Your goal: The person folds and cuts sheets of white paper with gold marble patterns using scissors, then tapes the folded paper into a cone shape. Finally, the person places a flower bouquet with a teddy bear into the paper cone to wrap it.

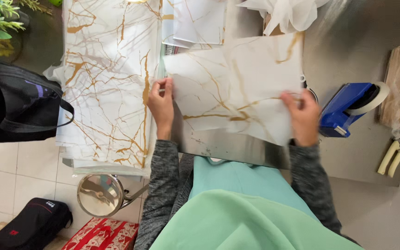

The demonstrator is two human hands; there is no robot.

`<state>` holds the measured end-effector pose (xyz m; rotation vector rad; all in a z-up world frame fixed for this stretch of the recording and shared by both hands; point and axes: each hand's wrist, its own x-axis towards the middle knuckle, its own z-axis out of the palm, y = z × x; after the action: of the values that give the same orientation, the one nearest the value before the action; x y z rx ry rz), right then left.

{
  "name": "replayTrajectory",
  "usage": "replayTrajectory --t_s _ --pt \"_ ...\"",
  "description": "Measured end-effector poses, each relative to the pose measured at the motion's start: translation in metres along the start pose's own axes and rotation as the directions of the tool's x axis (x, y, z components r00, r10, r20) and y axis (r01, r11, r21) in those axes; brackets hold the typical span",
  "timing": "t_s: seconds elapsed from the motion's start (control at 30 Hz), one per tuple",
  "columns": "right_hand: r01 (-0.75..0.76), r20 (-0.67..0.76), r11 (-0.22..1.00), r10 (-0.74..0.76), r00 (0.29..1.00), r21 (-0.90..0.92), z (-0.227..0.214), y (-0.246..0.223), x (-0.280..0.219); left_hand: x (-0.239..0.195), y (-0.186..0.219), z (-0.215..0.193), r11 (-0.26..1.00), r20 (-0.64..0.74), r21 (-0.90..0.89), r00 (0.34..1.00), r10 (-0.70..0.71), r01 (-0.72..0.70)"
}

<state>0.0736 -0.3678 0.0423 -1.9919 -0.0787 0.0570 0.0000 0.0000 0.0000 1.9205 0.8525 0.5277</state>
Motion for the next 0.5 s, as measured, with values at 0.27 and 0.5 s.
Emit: replayTrajectory --t_s 0.27,0.5 --pt "0.033 -0.133 0.996 -0.021 0.991 0.087 -0.068 -0.088 -0.026 0.030 -0.021 0.014 0.902 -0.065 0.415 0.985 0.160 -0.119" --pt "-0.311 0.071 0.712 0.345 0.936 0.629 -0.020 -0.005 -0.009 -0.041 0.088 -0.014 0.927 0.380 -0.348 0.925 0.004 0.139"
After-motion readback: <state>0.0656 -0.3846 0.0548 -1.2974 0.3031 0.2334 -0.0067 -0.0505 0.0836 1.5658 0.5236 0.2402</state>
